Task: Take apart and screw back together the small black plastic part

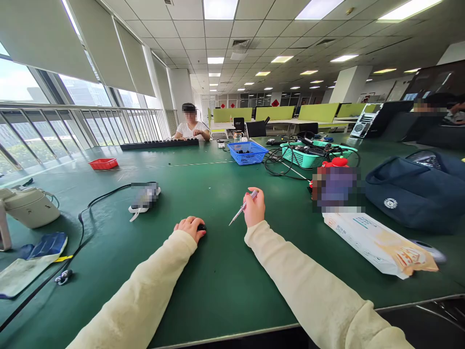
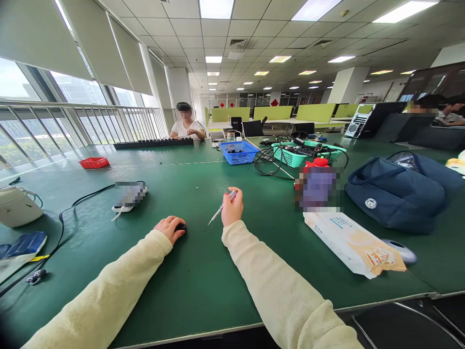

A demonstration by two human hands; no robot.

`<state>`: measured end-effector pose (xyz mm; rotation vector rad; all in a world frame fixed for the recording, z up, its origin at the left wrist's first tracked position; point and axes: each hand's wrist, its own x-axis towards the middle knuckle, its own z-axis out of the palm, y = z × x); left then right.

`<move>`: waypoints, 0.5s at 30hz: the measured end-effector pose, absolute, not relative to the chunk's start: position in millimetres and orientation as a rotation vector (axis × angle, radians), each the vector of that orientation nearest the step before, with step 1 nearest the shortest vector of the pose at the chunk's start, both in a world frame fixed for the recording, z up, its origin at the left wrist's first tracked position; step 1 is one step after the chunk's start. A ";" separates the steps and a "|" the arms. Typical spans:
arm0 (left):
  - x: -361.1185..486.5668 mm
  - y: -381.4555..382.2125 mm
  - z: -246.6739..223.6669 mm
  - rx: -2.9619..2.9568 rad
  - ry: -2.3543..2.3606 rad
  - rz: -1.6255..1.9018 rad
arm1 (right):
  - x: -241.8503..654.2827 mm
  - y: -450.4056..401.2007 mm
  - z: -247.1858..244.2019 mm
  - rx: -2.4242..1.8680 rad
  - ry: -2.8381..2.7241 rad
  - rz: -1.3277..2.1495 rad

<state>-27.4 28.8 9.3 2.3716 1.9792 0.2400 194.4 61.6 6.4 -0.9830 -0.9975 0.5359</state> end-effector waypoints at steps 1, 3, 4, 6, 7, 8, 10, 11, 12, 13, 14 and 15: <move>-40.4 30.7 8.0 2.387 1.978 0.230 | 193.9 61.5 7.6 -0.997 -0.969 0.546; -72.2 35.0 5.7 2.447 1.932 0.225 | 193.2 61.6 9.3 -1.013 -0.929 0.568; -90.3 37.4 5.0 2.464 1.924 0.222 | 192.9 61.7 9.8 -1.015 -0.920 0.581; -127.7 42.4 4.2 2.459 1.949 0.227 | 192.5 61.9 10.0 -1.010 -0.906 0.604; -145.8 44.9 4.2 2.437 1.985 0.246 | 192.3 61.9 9.9 -1.006 -0.901 0.614; -162.4 47.3 4.5 2.410 2.027 0.267 | 192.2 61.9 9.8 -1.003 -0.894 0.624; -189.8 51.5 5.6 2.330 2.151 0.297 | 191.9 61.4 9.6 -1.005 -0.878 0.643; -200.1 53.1 6.2 2.294 2.200 0.299 | 191.7 61.1 9.7 -1.011 -0.869 0.651; -208.1 54.3 6.7 2.250 2.256 0.296 | 191.6 60.6 9.8 -1.018 -0.866 0.657; -214.1 55.1 7.1 2.206 2.307 0.291 | 191.6 60.2 10.0 -1.025 -0.866 0.659; -218.4 55.4 7.3 2.171 2.343 0.287 | 191.7 59.8 10.2 -1.030 -0.868 0.658; -221.4 55.3 7.2 2.148 2.367 0.290 | 191.9 59.5 10.2 -1.033 -0.873 0.655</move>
